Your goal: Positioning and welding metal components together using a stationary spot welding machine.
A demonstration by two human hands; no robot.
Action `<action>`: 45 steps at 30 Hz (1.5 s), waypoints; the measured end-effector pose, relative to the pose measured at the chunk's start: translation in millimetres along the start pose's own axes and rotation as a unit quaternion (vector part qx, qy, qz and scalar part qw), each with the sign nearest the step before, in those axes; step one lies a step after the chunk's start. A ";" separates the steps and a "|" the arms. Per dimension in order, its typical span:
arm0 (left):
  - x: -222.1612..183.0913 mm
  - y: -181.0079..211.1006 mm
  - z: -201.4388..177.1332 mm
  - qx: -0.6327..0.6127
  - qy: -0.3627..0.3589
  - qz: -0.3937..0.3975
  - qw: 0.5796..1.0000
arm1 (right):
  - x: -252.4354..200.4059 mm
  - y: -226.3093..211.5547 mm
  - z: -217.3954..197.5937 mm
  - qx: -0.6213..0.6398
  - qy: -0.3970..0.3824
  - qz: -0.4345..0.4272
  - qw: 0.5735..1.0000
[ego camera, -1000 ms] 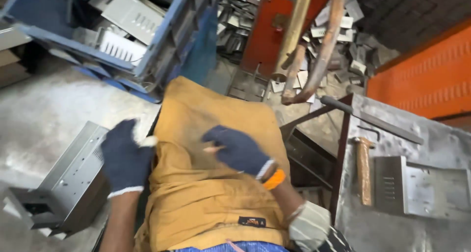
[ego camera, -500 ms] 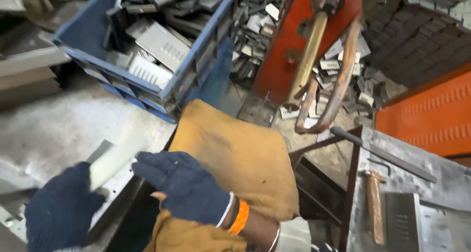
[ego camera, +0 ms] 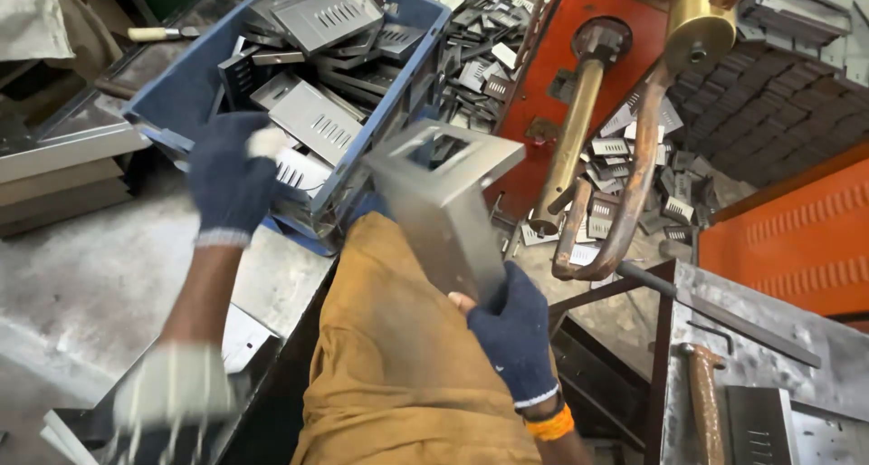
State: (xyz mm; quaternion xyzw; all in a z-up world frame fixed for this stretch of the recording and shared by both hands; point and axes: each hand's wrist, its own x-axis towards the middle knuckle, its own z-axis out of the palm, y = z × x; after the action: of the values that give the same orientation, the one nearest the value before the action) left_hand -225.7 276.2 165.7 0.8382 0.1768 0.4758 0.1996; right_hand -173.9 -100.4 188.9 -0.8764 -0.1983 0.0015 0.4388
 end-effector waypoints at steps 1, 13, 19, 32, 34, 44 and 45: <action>5.1 -32.6 24.3 0.068 -0.087 0.005 0.994 | 1.2 8.0 1.4 -0.018 0.021 -0.013 1.000; 68.2 -75.9 83.9 0.319 -0.547 0.128 0.763 | -23.2 32.3 23.9 -0.065 0.017 0.076 0.995; 90.4 -35.6 32.8 0.248 -0.475 0.176 0.826 | -29.3 23.9 20.5 -0.058 0.033 0.055 0.996; -58.9 -18.7 33.6 -0.613 -0.042 -0.325 0.719 | -32.5 -65.8 -55.8 0.489 0.178 0.026 0.854; -105.3 17.1 53.8 -0.679 -0.100 -0.381 0.619 | -31.5 -55.8 -75.2 0.495 0.194 0.030 0.847; -249.3 176.2 110.5 -0.776 -0.346 -0.527 -0.034 | -22.7 -12.6 -162.2 0.581 0.311 0.008 0.752; -241.4 180.0 114.2 -0.772 -0.349 -0.529 -0.037 | -25.3 -4.4 -156.0 0.578 0.316 0.009 0.752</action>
State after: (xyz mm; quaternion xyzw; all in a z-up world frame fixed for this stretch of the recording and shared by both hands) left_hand -224.4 -14.6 27.3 0.1129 0.0004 0.2796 -0.9534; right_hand -171.2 -226.8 283.8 -0.4076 -0.0014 -0.1574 0.8995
